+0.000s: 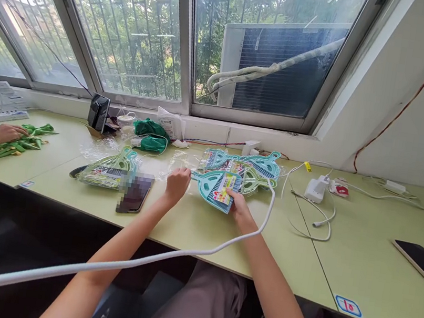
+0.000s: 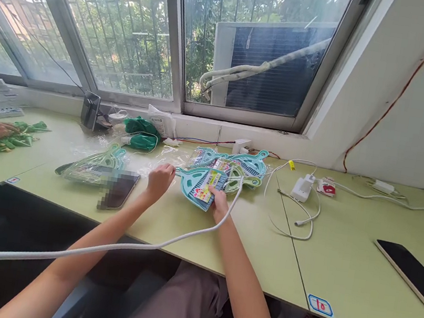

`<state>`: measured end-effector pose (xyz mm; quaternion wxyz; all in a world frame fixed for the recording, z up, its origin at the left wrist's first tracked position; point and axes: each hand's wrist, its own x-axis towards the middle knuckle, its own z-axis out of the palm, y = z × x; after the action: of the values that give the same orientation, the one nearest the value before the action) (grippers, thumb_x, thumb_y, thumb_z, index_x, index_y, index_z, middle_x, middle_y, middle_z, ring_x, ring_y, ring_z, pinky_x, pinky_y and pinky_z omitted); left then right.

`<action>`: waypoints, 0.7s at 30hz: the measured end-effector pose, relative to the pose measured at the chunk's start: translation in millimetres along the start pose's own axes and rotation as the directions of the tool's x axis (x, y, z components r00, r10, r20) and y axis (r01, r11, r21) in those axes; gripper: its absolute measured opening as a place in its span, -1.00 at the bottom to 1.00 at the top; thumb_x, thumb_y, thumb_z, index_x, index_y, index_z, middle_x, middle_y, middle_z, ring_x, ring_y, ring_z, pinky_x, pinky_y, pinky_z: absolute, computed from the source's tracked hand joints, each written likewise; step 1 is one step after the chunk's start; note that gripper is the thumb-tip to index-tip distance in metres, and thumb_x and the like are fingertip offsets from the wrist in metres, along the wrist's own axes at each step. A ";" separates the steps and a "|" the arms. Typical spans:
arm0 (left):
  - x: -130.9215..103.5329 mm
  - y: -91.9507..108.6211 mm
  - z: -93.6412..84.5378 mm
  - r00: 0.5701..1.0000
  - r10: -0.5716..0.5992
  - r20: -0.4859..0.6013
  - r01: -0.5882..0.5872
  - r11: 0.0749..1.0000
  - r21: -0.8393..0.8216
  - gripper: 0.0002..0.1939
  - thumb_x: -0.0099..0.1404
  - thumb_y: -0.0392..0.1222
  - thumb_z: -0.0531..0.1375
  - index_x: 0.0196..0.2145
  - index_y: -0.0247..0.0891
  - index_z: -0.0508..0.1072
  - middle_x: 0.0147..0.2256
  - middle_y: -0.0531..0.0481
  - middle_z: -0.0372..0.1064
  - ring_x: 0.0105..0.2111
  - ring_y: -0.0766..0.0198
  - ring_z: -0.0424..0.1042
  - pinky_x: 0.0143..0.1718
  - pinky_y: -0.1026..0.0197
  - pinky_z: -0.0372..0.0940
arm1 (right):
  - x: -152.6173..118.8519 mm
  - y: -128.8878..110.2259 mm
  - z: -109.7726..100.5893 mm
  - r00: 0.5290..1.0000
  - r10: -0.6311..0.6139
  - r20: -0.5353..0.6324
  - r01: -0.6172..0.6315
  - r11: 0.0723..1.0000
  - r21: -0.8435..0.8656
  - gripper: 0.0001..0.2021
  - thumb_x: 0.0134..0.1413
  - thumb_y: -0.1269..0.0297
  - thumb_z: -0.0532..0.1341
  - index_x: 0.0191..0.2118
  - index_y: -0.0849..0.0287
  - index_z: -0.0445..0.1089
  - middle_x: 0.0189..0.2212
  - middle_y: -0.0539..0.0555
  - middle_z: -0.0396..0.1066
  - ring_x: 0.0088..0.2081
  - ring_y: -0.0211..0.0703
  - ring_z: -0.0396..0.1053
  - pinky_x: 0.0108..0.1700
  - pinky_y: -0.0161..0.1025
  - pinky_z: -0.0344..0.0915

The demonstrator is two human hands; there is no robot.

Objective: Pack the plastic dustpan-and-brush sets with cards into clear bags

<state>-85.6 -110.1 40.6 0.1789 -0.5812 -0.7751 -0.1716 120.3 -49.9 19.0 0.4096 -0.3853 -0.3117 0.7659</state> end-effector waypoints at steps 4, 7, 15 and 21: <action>4.4 3.2 -13.6 0.995 -0.013 -0.097 0.007 0.999 -0.054 -0.69 0.41 -0.19 -0.08 -0.17 -0.27 0.45 -0.16 -0.21 0.40 -0.13 0.02 0.35 -0.23 0.11 0.22 | -2.4 -0.3 4.4 0.999 -0.043 0.020 0.042 0.998 0.035 -0.86 0.02 0.44 0.23 -0.24 0.27 0.43 -0.38 0.08 0.55 -0.41 -0.17 0.51 -0.35 -0.25 0.48; 0.4 9.9 -15.6 0.994 0.057 -0.093 -0.067 0.993 -0.102 -0.70 0.42 -0.17 -0.06 -0.16 -0.24 0.45 -0.10 -0.19 0.39 -0.09 0.04 0.33 -0.15 0.09 0.22 | -6.2 2.2 11.1 0.994 -0.099 0.035 0.096 0.993 0.071 -0.85 -0.02 0.45 0.26 -0.25 0.22 0.42 -0.35 0.06 0.55 -0.36 -0.16 0.51 -0.32 -0.25 0.48; -20.7 50.3 -32.1 0.972 0.192 -0.136 -0.215 0.960 -0.180 -0.76 0.38 -0.19 0.00 -0.22 -0.18 0.47 -0.01 -0.09 0.39 0.05 0.02 0.27 0.18 -0.10 0.06 | -6.6 10.8 19.7 0.989 -0.140 -0.040 0.145 0.978 0.149 -0.84 -0.05 0.41 0.28 -0.27 0.17 0.40 -0.33 0.03 0.55 -0.27 -0.15 0.51 -0.25 -0.24 0.48; -14.3 54.0 -47.0 0.973 0.088 -0.213 -0.157 0.931 -0.330 -0.67 0.36 -0.10 0.03 0.05 -0.18 0.29 0.17 -0.13 0.19 0.28 -0.01 -0.02 0.29 -0.27 -0.45 | -8.9 7.3 20.0 0.981 -0.185 0.054 0.173 0.970 0.170 -0.77 -0.11 0.38 0.32 -0.24 0.15 0.40 -0.29 0.01 0.55 -0.22 -0.14 0.51 -0.16 -0.21 0.47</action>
<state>-26.3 -129.9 78.1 0.1596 -0.6314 -0.6738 -0.3491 103.8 -64.3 26.4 0.4962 -0.2936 -0.2951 0.7619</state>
